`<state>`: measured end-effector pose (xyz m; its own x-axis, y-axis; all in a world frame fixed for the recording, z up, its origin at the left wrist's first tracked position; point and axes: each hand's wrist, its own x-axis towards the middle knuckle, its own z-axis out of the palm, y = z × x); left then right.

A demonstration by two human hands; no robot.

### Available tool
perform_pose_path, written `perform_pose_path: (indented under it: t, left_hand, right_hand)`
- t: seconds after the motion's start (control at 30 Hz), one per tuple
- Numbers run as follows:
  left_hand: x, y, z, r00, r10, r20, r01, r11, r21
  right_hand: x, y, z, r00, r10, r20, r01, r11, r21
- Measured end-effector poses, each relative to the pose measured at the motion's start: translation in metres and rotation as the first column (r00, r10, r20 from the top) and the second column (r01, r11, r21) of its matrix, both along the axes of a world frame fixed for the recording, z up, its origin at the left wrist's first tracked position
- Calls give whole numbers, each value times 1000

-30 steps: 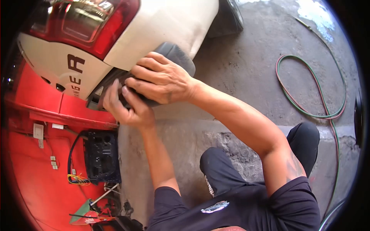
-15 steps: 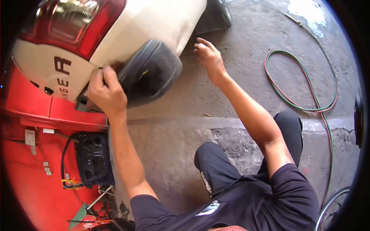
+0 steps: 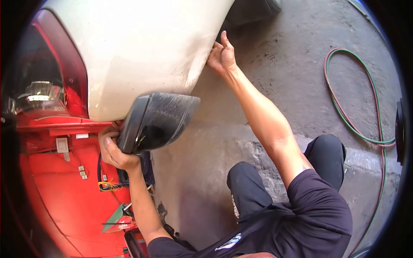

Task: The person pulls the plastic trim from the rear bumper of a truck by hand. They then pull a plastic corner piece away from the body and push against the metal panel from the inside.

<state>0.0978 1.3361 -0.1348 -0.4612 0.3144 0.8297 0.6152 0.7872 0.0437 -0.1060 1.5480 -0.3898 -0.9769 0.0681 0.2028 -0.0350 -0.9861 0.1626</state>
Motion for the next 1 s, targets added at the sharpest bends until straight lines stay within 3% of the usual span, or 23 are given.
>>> perform_pose_path:
  t: [0.07,0.17,0.27,0.33,0.53,0.63,0.87,0.93,0.97,1.0]
  left_hand:
    - [-2,6,0,1000,4,7,-4,1000,-8]
    - [-1,3,0,999,23,-42,-26,996,-82]
    - [-3,-14,1,997,82,7,-81,994,-70]
    - [-6,-28,2,992,107,-71,-118,976,-181]
    - [1,1,3,992,118,42,-116,992,-52]
    - [0,-9,4,986,161,-33,-164,970,-178]
    - [3,-6,7,981,193,8,-191,974,-122]
    - [-2,-19,4,976,172,-135,-206,933,-295]
    - [-3,-27,7,984,84,-157,-139,913,-384]
    - [-3,-34,9,983,88,-159,-144,910,-388]
  right_hand:
    - [-10,-3,-1,994,51,-98,-62,992,-111]
    - [-11,-3,0,987,72,-141,-92,986,-139]
    - [-2,-1,13,999,20,-28,-22,998,-65]
    - [-6,1,15,1000,-14,-27,13,999,-47]
    - [0,11,17,996,24,-82,-27,999,-39]
    - [2,17,20,998,22,-62,-24,999,-26]
    - [-5,19,16,987,119,-108,-131,985,-112]
    - [-8,19,14,984,125,-129,-139,984,-110]
    - [-9,18,11,983,131,-129,-146,982,-117]
    - [-11,18,10,983,133,-129,-148,982,-114]
